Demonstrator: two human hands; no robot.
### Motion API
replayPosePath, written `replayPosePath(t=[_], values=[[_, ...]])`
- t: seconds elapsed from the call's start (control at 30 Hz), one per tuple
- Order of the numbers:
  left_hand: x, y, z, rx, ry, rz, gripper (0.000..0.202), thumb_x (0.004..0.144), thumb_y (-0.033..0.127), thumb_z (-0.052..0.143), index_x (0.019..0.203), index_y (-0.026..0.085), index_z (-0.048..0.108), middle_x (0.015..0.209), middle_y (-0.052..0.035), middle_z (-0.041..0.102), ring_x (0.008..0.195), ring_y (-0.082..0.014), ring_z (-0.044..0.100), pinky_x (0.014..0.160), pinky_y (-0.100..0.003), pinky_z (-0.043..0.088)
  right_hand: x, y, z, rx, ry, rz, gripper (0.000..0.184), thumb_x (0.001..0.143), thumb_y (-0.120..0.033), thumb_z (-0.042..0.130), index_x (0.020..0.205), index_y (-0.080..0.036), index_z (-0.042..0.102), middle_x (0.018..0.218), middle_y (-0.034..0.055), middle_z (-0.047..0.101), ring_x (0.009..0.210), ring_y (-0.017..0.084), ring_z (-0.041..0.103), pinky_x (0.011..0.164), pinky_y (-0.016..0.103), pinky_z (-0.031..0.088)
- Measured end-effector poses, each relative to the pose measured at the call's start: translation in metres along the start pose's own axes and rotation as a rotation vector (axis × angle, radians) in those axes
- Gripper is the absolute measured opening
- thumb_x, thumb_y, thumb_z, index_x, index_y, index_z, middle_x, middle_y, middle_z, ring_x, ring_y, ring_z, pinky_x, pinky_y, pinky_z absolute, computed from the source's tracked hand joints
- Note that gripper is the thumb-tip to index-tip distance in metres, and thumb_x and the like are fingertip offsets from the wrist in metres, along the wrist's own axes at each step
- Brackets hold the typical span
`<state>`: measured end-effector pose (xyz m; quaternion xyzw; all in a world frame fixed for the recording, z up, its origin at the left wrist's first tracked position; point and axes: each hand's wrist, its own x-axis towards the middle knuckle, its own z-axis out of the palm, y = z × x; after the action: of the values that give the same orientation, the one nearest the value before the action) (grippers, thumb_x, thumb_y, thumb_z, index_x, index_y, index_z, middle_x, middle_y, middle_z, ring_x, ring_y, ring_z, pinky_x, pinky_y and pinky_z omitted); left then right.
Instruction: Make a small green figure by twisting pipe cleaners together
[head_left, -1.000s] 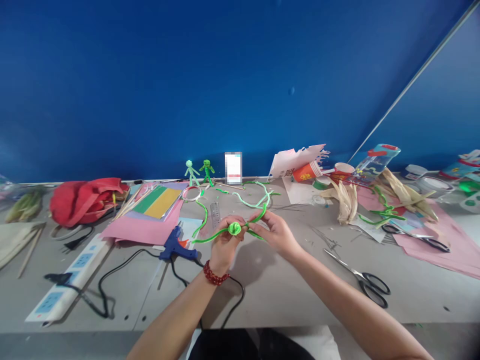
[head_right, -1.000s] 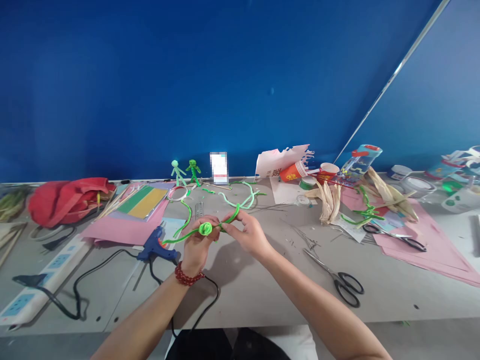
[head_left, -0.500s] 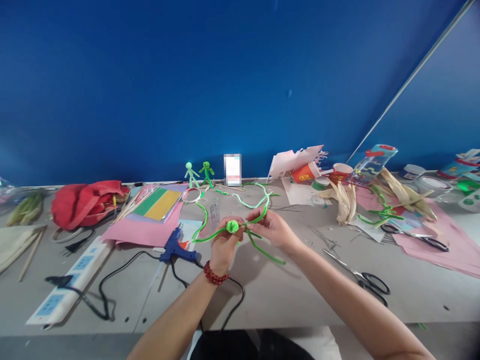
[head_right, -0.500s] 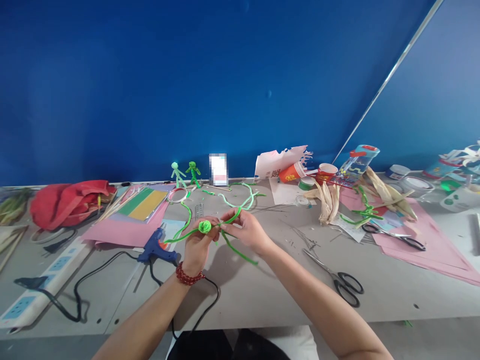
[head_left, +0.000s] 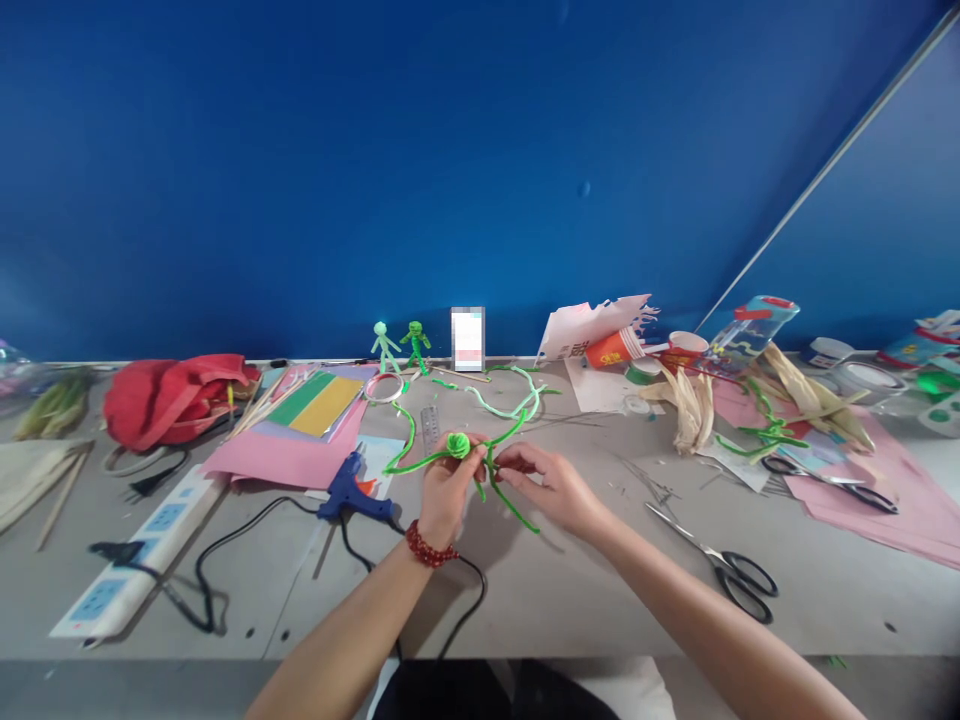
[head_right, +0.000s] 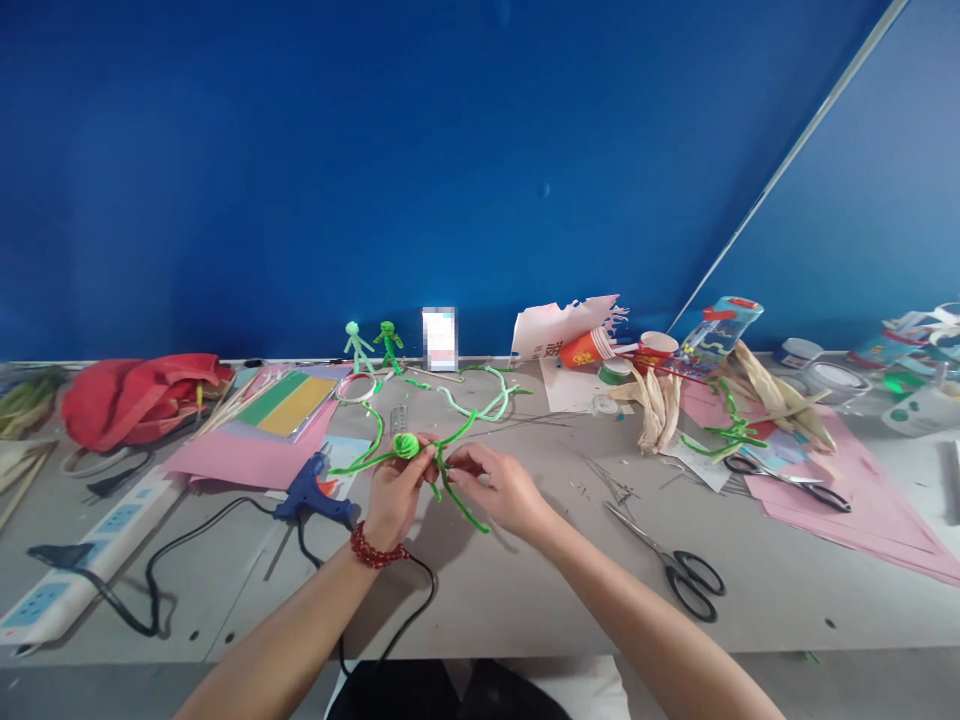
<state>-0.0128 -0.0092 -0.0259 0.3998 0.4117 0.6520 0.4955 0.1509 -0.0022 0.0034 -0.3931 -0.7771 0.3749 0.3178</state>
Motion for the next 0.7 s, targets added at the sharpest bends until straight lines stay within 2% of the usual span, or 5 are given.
replayPosePath(t=[0.17, 0.33, 0.5, 0.6, 0.7], values=[[0.002, -0.003, -0.003, 0.003, 0.008, 0.042, 0.016, 0.073, 0.03, 0.073, 0.078, 0.021, 0.061, 0.079, 0.001, 0.063, 0.053, -0.0094, 0.048, 0.054, -0.026, 0.042, -0.004, 0.005, 0.02, -0.193, 0.117, 0.009, 0.028, 0.076, -0.026, 0.069, 0.095, -0.023, 0.05, 0.09, 0.0023, 0.07, 0.079, 0.019, 0.065, 0.07, 0.029, 0.048], [0.001, -0.002, -0.002, 0.008, -0.015, 0.02, 0.016, 0.072, 0.029, 0.074, 0.077, 0.022, 0.06, 0.076, 0.0016, 0.06, 0.055, -0.0111, 0.048, 0.055, -0.027, 0.042, -0.003, 0.01, 0.026, -0.307, 0.127, -0.043, 0.024, 0.073, -0.011, 0.062, 0.09, -0.023, 0.048, 0.082, 0.0013, 0.068, 0.076, 0.019, 0.062, 0.068, 0.028, 0.045], [0.001, -0.003, -0.004, 0.03, -0.014, -0.049, 0.016, 0.074, 0.032, 0.071, 0.086, 0.023, 0.066, 0.061, 0.0033, 0.052, 0.056, -0.0132, 0.049, 0.056, -0.027, 0.041, -0.005, 0.006, 0.021, -0.385, 0.083, -0.117, 0.016, 0.079, -0.01, 0.053, 0.091, -0.022, 0.051, 0.08, 0.0019, 0.066, 0.068, 0.017, 0.06, 0.061, 0.024, 0.04], [0.002, -0.003, -0.006, 0.089, -0.001, -0.073, 0.019, 0.075, 0.036, 0.069, 0.088, 0.022, 0.069, 0.061, 0.0028, 0.053, 0.056, -0.0123, 0.047, 0.056, -0.026, 0.041, -0.01, 0.001, 0.017, -0.451, 0.038, -0.174, 0.018, 0.084, -0.011, 0.047, 0.098, -0.021, 0.053, 0.078, 0.002, 0.066, 0.063, 0.016, 0.059, 0.056, 0.024, 0.037], [0.003, -0.004, -0.007, 0.156, 0.009, -0.053, 0.021, 0.077, 0.038, 0.068, 0.087, 0.019, 0.07, 0.061, 0.0026, 0.054, 0.058, -0.0116, 0.049, 0.06, -0.025, 0.042, -0.014, -0.005, 0.008, -0.524, 0.006, -0.272, 0.018, 0.09, -0.014, 0.043, 0.102, -0.02, 0.055, 0.085, 0.0053, 0.069, 0.069, 0.018, 0.062, 0.058, 0.025, 0.038]])
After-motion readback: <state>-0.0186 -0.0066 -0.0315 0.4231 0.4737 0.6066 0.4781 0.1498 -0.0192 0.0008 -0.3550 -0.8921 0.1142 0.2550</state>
